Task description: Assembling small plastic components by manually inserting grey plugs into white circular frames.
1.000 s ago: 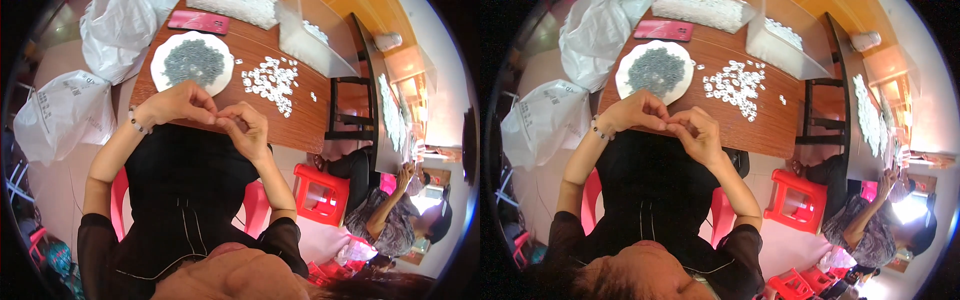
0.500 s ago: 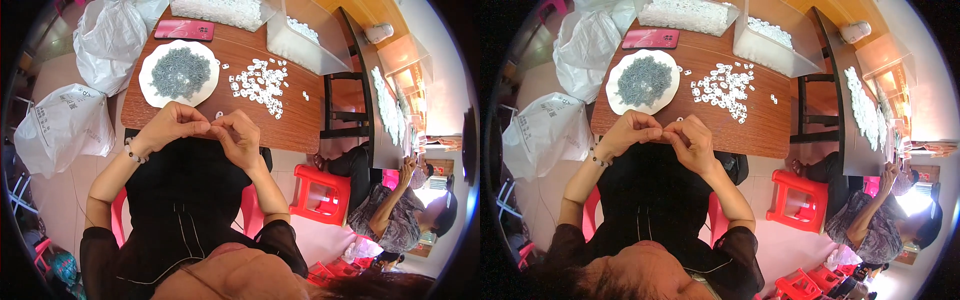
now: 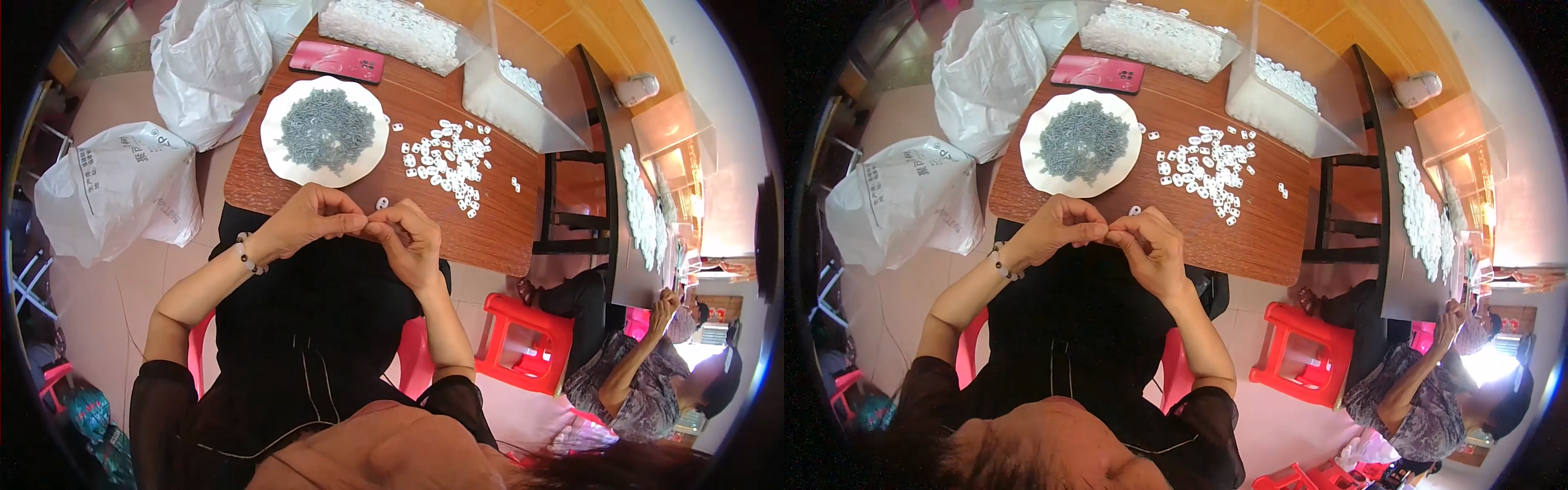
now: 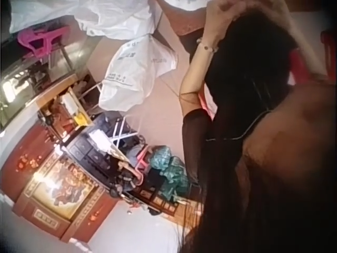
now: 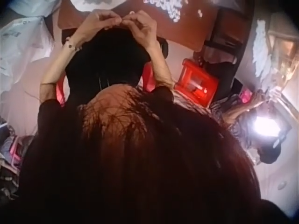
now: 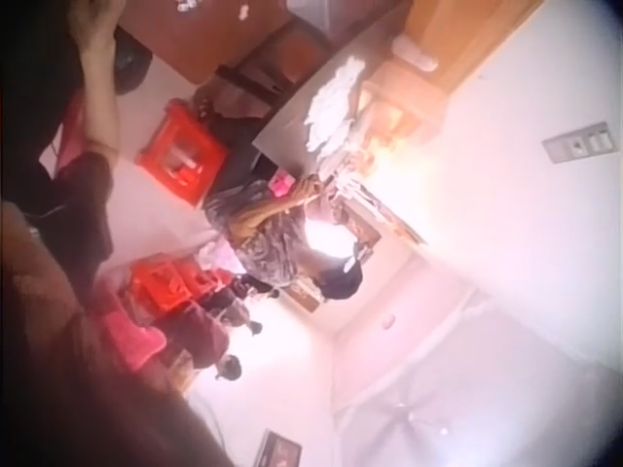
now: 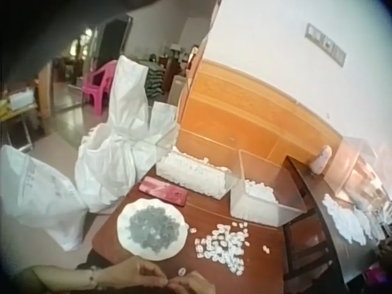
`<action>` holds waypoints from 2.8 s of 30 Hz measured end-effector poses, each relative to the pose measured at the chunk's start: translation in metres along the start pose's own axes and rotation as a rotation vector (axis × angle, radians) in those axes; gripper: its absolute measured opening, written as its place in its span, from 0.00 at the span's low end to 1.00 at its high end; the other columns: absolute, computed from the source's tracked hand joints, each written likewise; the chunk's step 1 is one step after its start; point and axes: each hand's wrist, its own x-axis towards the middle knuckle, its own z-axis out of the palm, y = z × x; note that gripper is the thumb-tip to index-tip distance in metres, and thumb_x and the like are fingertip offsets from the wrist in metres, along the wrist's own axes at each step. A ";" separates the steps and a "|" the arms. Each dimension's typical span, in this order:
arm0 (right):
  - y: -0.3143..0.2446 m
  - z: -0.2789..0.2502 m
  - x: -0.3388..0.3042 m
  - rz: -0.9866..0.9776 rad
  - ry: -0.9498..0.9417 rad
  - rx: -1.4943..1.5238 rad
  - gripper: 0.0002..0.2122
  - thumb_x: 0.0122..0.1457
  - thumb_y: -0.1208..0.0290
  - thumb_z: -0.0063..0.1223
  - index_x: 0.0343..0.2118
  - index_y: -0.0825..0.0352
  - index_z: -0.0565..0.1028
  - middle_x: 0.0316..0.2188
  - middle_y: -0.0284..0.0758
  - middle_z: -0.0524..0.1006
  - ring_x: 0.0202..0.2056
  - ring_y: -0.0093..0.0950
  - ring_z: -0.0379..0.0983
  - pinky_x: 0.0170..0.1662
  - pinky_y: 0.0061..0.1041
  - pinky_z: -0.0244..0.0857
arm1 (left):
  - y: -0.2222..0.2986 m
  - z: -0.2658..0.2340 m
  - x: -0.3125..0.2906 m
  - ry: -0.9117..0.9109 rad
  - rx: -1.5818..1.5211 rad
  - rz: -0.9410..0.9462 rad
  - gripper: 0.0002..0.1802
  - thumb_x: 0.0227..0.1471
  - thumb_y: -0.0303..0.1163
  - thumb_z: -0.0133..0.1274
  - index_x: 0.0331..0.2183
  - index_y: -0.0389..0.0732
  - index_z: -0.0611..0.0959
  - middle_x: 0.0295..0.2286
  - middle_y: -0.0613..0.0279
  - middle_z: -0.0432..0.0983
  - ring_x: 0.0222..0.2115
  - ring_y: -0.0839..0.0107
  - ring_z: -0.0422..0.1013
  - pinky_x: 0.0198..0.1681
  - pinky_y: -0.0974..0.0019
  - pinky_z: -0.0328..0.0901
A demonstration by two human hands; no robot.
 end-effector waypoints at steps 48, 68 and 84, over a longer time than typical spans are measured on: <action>0.002 -0.002 -0.006 0.537 -0.071 0.526 0.07 0.59 0.74 0.58 0.37 0.71 0.77 0.30 0.31 0.80 0.29 0.13 0.72 0.30 0.12 0.63 | -0.006 0.006 -0.001 0.058 -0.037 0.052 0.09 0.56 0.34 0.56 0.32 0.37 0.81 0.26 0.69 0.75 0.23 0.84 0.65 0.27 0.78 0.61; -0.003 -0.007 -0.004 0.579 -0.025 0.513 0.05 0.59 0.75 0.57 0.33 0.73 0.78 0.26 0.32 0.79 0.29 0.15 0.74 0.34 0.13 0.68 | -0.008 0.005 -0.001 0.055 0.061 0.065 0.08 0.55 0.30 0.56 0.33 0.34 0.81 0.27 0.69 0.77 0.29 0.84 0.71 0.35 0.78 0.67; -0.003 -0.008 -0.006 0.494 -0.039 0.254 0.07 0.58 0.72 0.59 0.27 0.70 0.77 0.18 0.27 0.77 0.21 0.10 0.68 0.24 0.10 0.57 | -0.016 0.005 0.003 0.072 0.125 0.130 0.08 0.55 0.30 0.57 0.32 0.34 0.81 0.26 0.70 0.77 0.28 0.86 0.70 0.33 0.79 0.65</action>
